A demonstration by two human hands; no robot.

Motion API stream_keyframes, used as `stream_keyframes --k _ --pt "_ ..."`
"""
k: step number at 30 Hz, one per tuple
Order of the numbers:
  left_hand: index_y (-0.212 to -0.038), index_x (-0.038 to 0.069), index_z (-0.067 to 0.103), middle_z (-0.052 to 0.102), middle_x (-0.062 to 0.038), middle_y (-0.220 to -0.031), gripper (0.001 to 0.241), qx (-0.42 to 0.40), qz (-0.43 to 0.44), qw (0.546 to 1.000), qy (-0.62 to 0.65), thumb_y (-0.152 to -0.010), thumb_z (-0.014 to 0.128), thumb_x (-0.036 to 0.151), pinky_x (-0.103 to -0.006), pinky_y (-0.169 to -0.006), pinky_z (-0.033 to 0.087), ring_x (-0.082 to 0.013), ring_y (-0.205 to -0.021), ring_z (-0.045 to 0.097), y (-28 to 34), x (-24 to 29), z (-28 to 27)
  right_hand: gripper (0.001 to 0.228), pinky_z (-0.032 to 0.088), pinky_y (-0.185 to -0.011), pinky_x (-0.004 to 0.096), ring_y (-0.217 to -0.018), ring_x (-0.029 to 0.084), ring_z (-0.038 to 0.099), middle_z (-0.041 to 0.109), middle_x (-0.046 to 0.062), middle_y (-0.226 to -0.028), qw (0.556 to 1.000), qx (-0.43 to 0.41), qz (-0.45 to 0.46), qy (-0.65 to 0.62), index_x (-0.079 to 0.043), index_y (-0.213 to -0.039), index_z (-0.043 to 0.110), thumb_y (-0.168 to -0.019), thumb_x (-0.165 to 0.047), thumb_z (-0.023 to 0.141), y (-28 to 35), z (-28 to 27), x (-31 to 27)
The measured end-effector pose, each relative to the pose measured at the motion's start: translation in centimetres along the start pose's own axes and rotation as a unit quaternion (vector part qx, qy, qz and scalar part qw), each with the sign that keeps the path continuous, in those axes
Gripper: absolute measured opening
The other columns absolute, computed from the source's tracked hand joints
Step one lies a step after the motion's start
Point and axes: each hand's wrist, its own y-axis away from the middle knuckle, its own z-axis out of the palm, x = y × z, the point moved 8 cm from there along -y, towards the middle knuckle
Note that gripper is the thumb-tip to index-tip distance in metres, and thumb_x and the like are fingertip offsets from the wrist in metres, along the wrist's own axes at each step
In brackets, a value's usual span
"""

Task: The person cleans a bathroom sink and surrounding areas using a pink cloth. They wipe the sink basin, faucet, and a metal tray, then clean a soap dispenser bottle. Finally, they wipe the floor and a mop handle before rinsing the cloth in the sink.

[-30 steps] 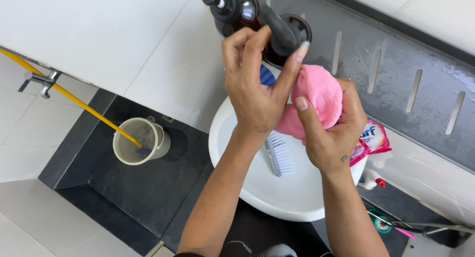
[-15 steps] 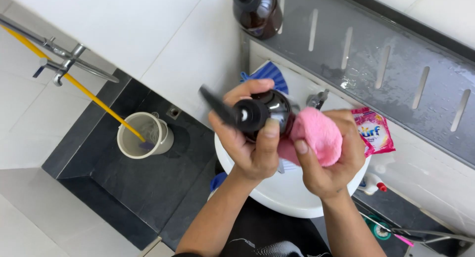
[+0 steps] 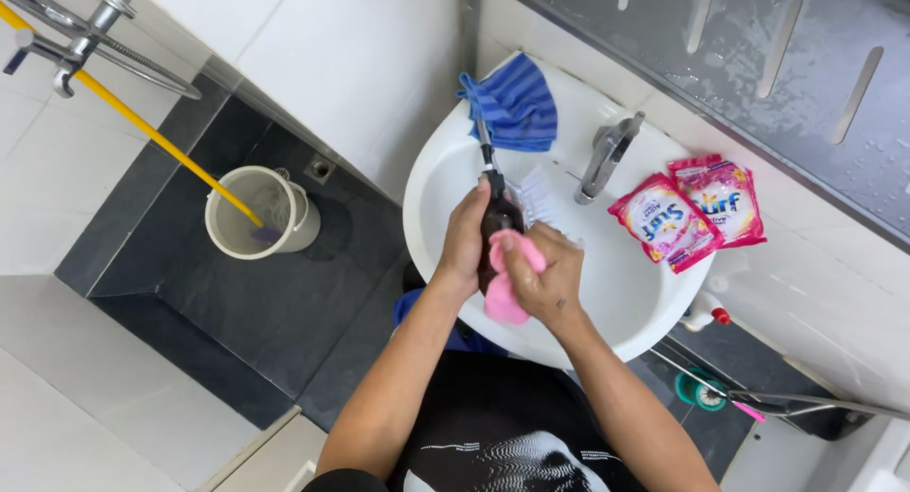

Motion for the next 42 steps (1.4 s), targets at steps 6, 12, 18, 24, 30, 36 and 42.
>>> stream_keyframes --k 6,12,18,24,30,36,42 --pt "-0.105 0.006 0.065 0.07 -0.008 -0.088 0.049 0.006 -0.12 0.963 0.24 -0.101 0.053 0.054 -0.0342 -0.075 0.058 -0.0209 -0.079 0.069 -2.0 -4.9 -0.3 0.035 0.053 -0.094 0.034 -0.105 0.024 0.063 0.067 0.017 -0.113 0.983 0.003 0.139 -0.121 -0.001 -0.131 0.057 -0.114 -0.032 0.053 -2.3 1.2 7.9" --pt "-0.122 0.004 0.066 0.066 -0.006 -0.095 0.048 0.11 0.017 0.994 -0.011 -0.108 0.052 0.047 -0.035 -0.078 0.05 -0.0188 -0.086 0.059 -3.9 -3.5 -1.9 0.067 0.038 -0.115 0.038 -0.143 0.027 0.041 0.04 0.014 -0.154 0.929 -0.02 0.19 -0.319 -0.004 -0.154 0.031 -0.099 -0.027 0.06 1.4 2.1 4.3" --pt "-0.141 0.001 0.054 0.056 -0.019 -0.121 0.059 0.027 0.219 0.886 -0.408 -0.112 0.039 0.05 -0.0413 -0.102 0.043 -0.0317 -0.114 0.056 0.5 -0.6 3.6 0.062 0.038 -0.12 0.037 -0.143 0.026 0.051 0.054 0.015 -0.149 0.981 0.029 0.113 -0.152 -0.003 -0.156 0.037 -0.11 -0.043 0.049 2.7 1.7 8.6" --pt "-0.128 0.005 0.049 0.066 -0.016 -0.121 0.056 0.01 0.098 0.948 -0.302 -0.108 0.034 0.055 -0.0351 -0.095 0.052 -0.0238 -0.109 0.067 0.0 -1.2 2.3 0.053 0.05 -0.103 0.037 -0.117 0.023 0.06 0.06 0.013 -0.126 0.847 -0.079 0.239 -0.468 0.001 -0.138 0.05 -0.097 -0.027 0.068 -0.1 3.2 9.3" --pt "-0.112 0.0 0.06 0.065 -0.023 -0.102 0.067 0.028 -0.046 0.978 -0.201 -0.113 0.027 0.058 -0.0418 -0.084 0.055 -0.0319 -0.093 0.064 -2.1 -5.6 -2.3 0.051 0.053 -0.089 0.032 -0.099 0.018 0.062 0.064 0.009 -0.11 0.919 -0.039 0.214 -0.33 0.001 -0.131 0.056 -0.086 -0.016 0.075 -1.4 2.0 7.6" --pt "-0.147 0.011 0.053 0.069 -0.021 -0.123 0.071 0.004 0.109 0.865 -0.49 -0.101 0.041 0.063 -0.0359 -0.095 0.049 -0.0331 -0.114 0.066 3.0 0.9 4.0 0.063 0.05 -0.094 0.033 -0.106 0.019 0.057 0.06 0.012 -0.116 0.901 0.089 0.225 -0.361 0.004 -0.137 0.054 -0.099 -0.043 0.072 1.2 3.1 11.2" --pt "-0.14 0.005 0.039 0.063 -0.021 -0.125 0.084 -0.086 0.084 0.938 -0.324 -0.087 0.071 0.062 -0.0414 -0.096 0.053 -0.0286 -0.114 0.064 1.5 -2.7 1.1 0.092 0.05 -0.109 0.037 -0.131 0.025 0.054 0.054 0.016 -0.143 0.83 -0.047 0.178 -0.527 -0.001 -0.151 0.037 -0.092 -0.066 0.063 1.3 3.7 8.8"
